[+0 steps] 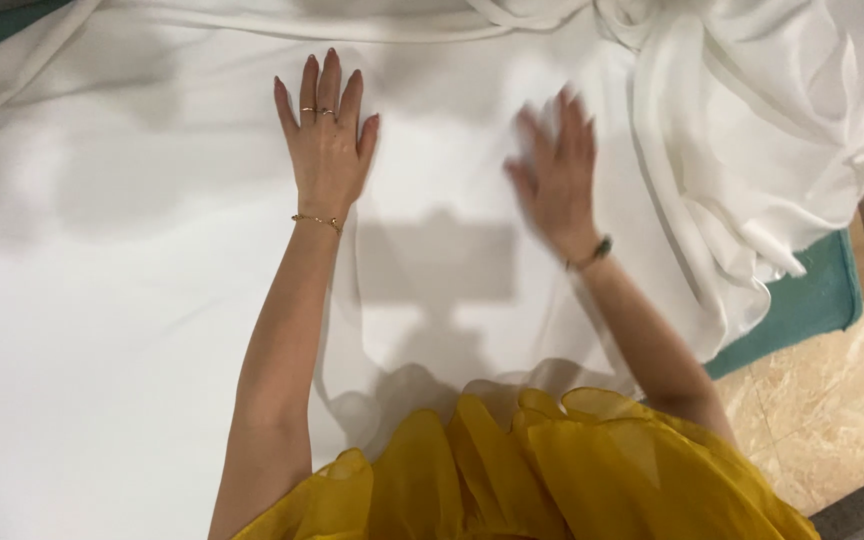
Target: Smoothing and aligning a length of white fabric on a cutting table to prepare for marking or cutting.
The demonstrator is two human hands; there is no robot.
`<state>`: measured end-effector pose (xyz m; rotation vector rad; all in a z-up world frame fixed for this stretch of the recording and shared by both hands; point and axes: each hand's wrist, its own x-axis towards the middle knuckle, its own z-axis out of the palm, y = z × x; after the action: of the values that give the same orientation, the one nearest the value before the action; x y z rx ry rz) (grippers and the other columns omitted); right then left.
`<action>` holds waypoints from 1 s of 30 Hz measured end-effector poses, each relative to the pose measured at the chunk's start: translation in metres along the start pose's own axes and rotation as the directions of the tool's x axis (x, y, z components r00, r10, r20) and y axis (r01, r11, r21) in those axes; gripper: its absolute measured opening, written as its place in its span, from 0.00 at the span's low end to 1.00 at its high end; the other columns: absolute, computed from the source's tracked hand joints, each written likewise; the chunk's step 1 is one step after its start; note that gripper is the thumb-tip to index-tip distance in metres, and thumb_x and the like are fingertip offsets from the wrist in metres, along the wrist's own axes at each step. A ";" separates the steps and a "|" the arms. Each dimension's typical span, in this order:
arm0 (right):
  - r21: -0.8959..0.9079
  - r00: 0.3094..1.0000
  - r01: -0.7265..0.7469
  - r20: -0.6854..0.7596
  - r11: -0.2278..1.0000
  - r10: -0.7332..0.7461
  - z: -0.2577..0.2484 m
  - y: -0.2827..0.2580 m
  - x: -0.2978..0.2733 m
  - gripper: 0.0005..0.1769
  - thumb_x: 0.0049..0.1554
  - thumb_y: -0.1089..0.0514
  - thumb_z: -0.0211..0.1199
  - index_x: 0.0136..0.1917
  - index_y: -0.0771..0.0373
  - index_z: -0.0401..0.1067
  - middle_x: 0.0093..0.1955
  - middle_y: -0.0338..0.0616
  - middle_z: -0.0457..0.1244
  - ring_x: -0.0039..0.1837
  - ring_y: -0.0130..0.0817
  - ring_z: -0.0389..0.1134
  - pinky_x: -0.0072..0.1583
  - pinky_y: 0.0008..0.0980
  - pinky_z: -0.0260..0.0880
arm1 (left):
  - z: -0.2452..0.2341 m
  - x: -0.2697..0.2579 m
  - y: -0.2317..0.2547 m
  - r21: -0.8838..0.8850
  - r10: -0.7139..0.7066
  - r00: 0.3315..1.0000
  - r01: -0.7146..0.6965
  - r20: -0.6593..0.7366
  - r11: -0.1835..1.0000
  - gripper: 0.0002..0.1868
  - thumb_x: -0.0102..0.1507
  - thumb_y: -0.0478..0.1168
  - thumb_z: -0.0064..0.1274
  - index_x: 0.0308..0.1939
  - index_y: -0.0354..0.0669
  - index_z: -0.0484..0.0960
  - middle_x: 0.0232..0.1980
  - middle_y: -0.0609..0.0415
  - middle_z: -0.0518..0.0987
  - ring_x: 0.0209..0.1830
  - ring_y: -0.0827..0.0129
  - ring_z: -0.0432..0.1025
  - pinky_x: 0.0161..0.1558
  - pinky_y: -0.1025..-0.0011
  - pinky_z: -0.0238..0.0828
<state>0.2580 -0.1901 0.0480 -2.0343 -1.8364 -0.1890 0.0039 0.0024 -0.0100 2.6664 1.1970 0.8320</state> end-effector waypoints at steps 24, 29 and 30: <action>0.699 0.585 -0.565 -0.034 0.438 0.810 -0.144 0.174 -0.329 0.31 0.67 0.49 0.59 0.76 0.66 0.60 0.72 0.49 0.60 0.71 0.35 0.63 0.70 0.32 0.66 | -0.123 -0.312 0.264 -0.204 0.113 0.937 -0.045 0.331 0.978 0.38 0.67 0.58 0.51 0.77 0.51 0.62 0.83 0.44 0.46 0.84 0.49 0.36 0.72 0.26 0.27; 0.753 0.635 -0.560 0.121 0.346 0.763 -0.155 0.177 -0.303 0.28 0.62 0.55 0.67 0.70 0.72 0.66 0.64 0.46 0.66 0.61 0.30 0.67 0.62 0.29 0.68 | -0.126 -0.345 0.284 -0.198 0.095 0.950 -0.036 0.298 0.980 0.38 0.68 0.59 0.51 0.78 0.51 0.61 0.84 0.45 0.45 0.84 0.50 0.37 0.74 0.28 0.27; 0.730 0.684 -0.576 0.184 0.368 0.706 -0.157 0.173 -0.296 0.26 0.61 0.59 0.70 0.67 0.75 0.69 0.59 0.47 0.68 0.58 0.32 0.69 0.60 0.31 0.69 | -0.128 -0.352 0.290 -0.201 0.079 0.954 -0.020 0.289 0.979 0.38 0.68 0.60 0.51 0.78 0.52 0.61 0.84 0.46 0.46 0.84 0.50 0.37 0.74 0.28 0.27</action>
<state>0.4133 -0.5335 0.0529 -1.8298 -0.6405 0.5442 -0.0614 -0.4651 0.0316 2.5529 0.9288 0.5000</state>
